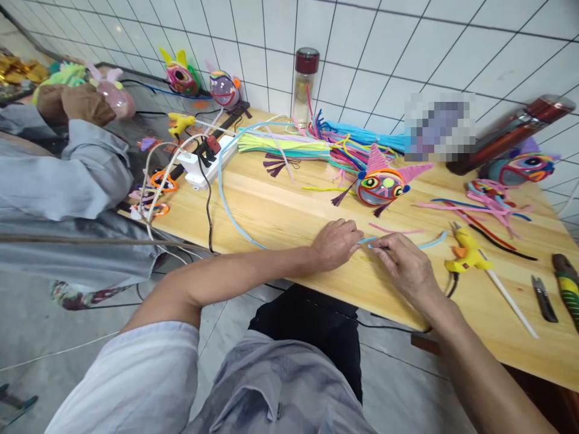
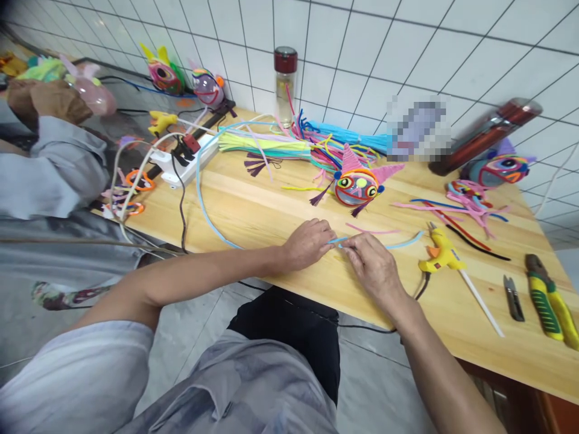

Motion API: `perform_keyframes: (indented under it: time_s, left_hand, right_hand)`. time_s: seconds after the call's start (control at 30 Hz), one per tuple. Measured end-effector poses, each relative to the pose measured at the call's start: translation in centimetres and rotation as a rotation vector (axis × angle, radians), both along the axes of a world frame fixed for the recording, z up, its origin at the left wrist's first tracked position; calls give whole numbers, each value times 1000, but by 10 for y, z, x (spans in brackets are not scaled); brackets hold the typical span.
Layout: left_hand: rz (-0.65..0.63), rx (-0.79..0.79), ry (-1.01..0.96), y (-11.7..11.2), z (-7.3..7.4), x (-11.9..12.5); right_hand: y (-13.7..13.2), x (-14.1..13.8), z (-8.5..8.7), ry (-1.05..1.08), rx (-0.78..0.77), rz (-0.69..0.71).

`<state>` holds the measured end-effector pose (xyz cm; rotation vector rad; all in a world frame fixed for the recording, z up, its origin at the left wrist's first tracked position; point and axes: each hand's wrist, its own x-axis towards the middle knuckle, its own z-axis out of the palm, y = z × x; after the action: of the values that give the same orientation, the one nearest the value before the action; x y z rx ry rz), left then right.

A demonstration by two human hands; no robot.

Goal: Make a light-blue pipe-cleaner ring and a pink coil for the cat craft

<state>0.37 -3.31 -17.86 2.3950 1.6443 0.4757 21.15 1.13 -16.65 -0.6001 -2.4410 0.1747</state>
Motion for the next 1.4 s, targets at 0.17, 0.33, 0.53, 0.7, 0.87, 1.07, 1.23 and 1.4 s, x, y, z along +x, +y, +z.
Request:
perform_keyframes:
  time_s: [0.17,0.33,0.53,0.7,0.87,1.07,1.23,1.4]
  left_hand:
    - [-111,-47,30,14,0,-14]
    - [-194,-51,109,28,6,-44]
    - [-3,-72,128,20,17,-36]
    - [37,-114,56,14,15,-14]
    - [35,-126,51,15,13,-4]
    - [21,-201,71,20,20,5]
    - [-21,-199,51,29,15,0]
    - [-35,-154,-16,30,7,-6]
  right_hand:
    - [5,6,1,-1,-64,-37]
    - [10,10,0,-20,-159,-94]
    - [15,2,-1,-41,-204,-143]
    - [20,-4,3,-117,-257,-141]
    - [25,1,1,-164,-292,-134]
    - [29,4,1,-206,-282,-119]
    - [27,2,0,-223,-285,-109]
    - [26,2,-5,-181,-294,-100]
